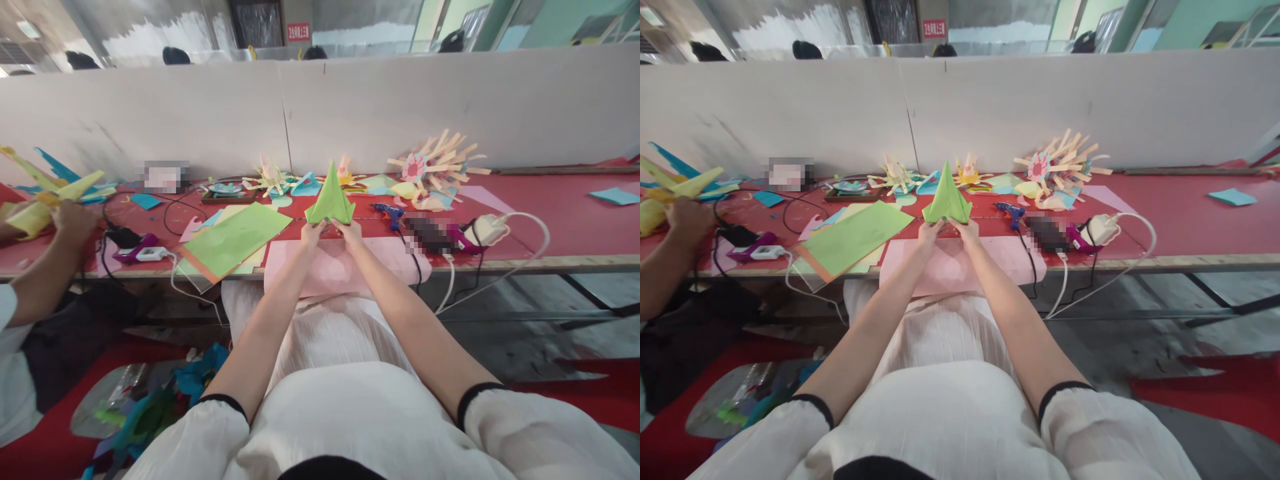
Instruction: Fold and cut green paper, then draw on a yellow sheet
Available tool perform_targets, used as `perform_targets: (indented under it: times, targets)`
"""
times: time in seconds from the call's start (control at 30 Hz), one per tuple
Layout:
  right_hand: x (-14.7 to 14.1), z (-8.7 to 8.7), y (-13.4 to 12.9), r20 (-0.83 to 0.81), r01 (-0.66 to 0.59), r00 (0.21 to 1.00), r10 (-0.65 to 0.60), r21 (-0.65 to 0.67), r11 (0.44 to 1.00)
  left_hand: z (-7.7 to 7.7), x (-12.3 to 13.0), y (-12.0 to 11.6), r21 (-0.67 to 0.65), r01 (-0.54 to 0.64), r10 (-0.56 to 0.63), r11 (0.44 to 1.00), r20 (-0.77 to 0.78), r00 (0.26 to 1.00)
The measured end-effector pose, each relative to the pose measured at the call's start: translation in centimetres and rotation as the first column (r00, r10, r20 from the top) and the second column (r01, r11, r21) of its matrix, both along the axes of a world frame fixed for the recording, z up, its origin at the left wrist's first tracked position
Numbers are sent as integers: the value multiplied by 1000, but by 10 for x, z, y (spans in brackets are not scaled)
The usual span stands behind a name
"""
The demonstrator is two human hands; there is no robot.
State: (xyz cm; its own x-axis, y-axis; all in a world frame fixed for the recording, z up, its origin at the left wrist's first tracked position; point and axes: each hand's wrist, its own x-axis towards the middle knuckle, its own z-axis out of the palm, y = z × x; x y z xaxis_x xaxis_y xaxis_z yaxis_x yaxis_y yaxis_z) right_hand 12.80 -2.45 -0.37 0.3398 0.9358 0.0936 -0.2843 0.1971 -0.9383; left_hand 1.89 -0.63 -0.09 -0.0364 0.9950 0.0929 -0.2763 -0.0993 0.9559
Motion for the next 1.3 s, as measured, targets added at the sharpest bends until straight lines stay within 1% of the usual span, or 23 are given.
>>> perform_targets:
  times: [0.07, 0.13, 0.23, 0.33, 0.4, 0.47, 0.53, 0.6, 0.67, 0.77, 0.87, 0.97, 1.07, 1.17, 1.23, 1.3]
  targets:
    - [0, 0, 0, 5, 2, 1000, -2, -1, 1000, 3, 0, -3, -3, 2, -2, 1000, 15, 1000]
    - [1, 0, 1, 5, 7, 1000, -7, 5, 1000, 5, 1, -4, -24, -42, 42, 999, 5, 999]
    - [2, -3, 3, 9, 25, 1000, -25, 6, 1000, 7, 1, -5, -27, -106, 105, 994, -50, 993]
    - [2, -4, 4, 6, 33, 999, -33, 1, 999, 7, 1, -4, -9, -110, 108, 994, -132, 985]
    - [3, -3, 3, -18, 0, 1000, 0, 0, 1000, 7, 1, -3, -16, -105, 100, 994, -171, 980]
    - [2, 0, 2, -38, -51, 998, 51, -7, 999, 6, 1, -3, -12, -80, 77, 997, -155, 985]
    - [1, 2, 0, -21, -96, 995, 96, -12, 995, 6, 1, -3, 6, -35, 35, 999, -87, 996]
    - [0, 5, -3, 38, -124, 992, 124, -5, 992, 6, 1, -5, -3, 23, -23, 1000, -9, 1000]
    - [-2, 6, -6, 97, -150, 984, 148, 10, 989, 5, 2, -7, -29, 108, -106, 994, 59, 993]
    - [-4, 6, -9, 110, -151, 983, 147, 30, 988, 4, 4, -8, -58, 242, -234, 969, 121, 965]
    - [-5, 5, -9, 111, -122, 987, 116, 45, 992, 3, 6, -7, -106, 315, -299, 943, 147, 943]
    - [-5, 3, -6, 120, -118, 986, 114, 26, 993, 2, 7, -6, -132, 329, -309, 935, 150, 939]
    - [-4, -1, -3, 136, -127, 983, 125, 3, 992, 2, 9, -7, -122, 288, -280, 950, 81, 957]
    - [-3, -3, -1, 145, -184, 972, 182, 0, 983, 2, 9, -10, -104, 233, -233, 967, 4, 972]
    - [-2, -3, -3, 132, -226, 965, 225, -9, 974, 1, 10, -10, -106, 222, -223, 969, 9, 975]
    - [-2, -2, -4, 113, -257, 960, 257, -13, 966, 0, 10, -9, -121, 237, -234, 964, 42, 971]
